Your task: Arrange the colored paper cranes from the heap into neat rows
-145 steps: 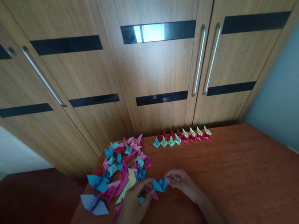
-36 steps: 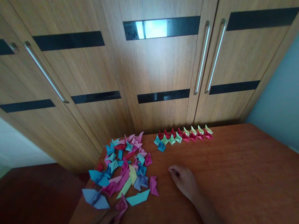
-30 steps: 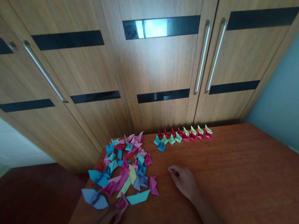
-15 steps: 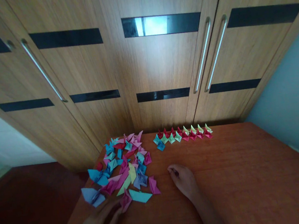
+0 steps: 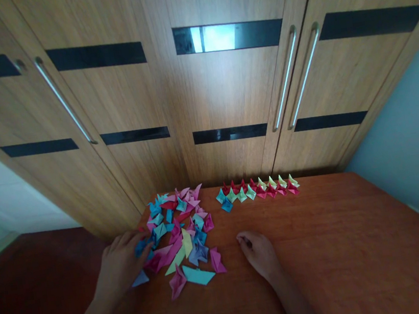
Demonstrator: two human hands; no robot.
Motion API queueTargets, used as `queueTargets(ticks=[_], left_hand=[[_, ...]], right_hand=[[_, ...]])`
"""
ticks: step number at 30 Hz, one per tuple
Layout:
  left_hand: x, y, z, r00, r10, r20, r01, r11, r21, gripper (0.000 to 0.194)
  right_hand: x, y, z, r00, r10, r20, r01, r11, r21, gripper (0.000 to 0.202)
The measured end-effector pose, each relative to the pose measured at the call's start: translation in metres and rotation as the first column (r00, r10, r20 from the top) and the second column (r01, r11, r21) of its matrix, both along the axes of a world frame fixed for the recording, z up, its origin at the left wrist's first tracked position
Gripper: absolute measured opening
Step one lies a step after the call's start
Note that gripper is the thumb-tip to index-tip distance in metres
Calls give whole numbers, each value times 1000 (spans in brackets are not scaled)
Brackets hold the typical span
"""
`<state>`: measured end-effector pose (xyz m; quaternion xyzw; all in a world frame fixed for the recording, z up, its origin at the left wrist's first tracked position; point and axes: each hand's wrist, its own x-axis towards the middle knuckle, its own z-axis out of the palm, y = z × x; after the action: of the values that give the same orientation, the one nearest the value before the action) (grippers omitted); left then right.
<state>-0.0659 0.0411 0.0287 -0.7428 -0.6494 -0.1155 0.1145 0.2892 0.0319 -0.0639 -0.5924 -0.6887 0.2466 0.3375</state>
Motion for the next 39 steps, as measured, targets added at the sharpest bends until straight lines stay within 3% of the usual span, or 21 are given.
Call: queueTargets(ticks=[7, 12, 24, 34, 39], left_hand=[[5, 16, -16, 996, 79, 29, -66, 946, -316, 37], [7, 16, -17, 997, 75, 32, -59, 930, -362, 35], [6, 8, -9, 987, -102, 123, 125, 973, -196, 29], [11, 3, -11, 944, -148, 296, 198, 969, -147, 32], [22, -2, -3, 898, -208, 387, 228, 974, -5, 35]], right_hand=[[0, 1, -2, 1000, -10, 7, 10, 1000, -7, 30], [0, 1, -1, 1000, -18, 6, 18, 1000, -4, 29], [-1, 0, -1, 1000, -1, -21, 1, 1000, 3, 28], [0, 1, -3, 1000, -7, -8, 7, 1000, -13, 28], [-1, 1, -1, 1000, -8, -16, 8, 1000, -16, 30]])
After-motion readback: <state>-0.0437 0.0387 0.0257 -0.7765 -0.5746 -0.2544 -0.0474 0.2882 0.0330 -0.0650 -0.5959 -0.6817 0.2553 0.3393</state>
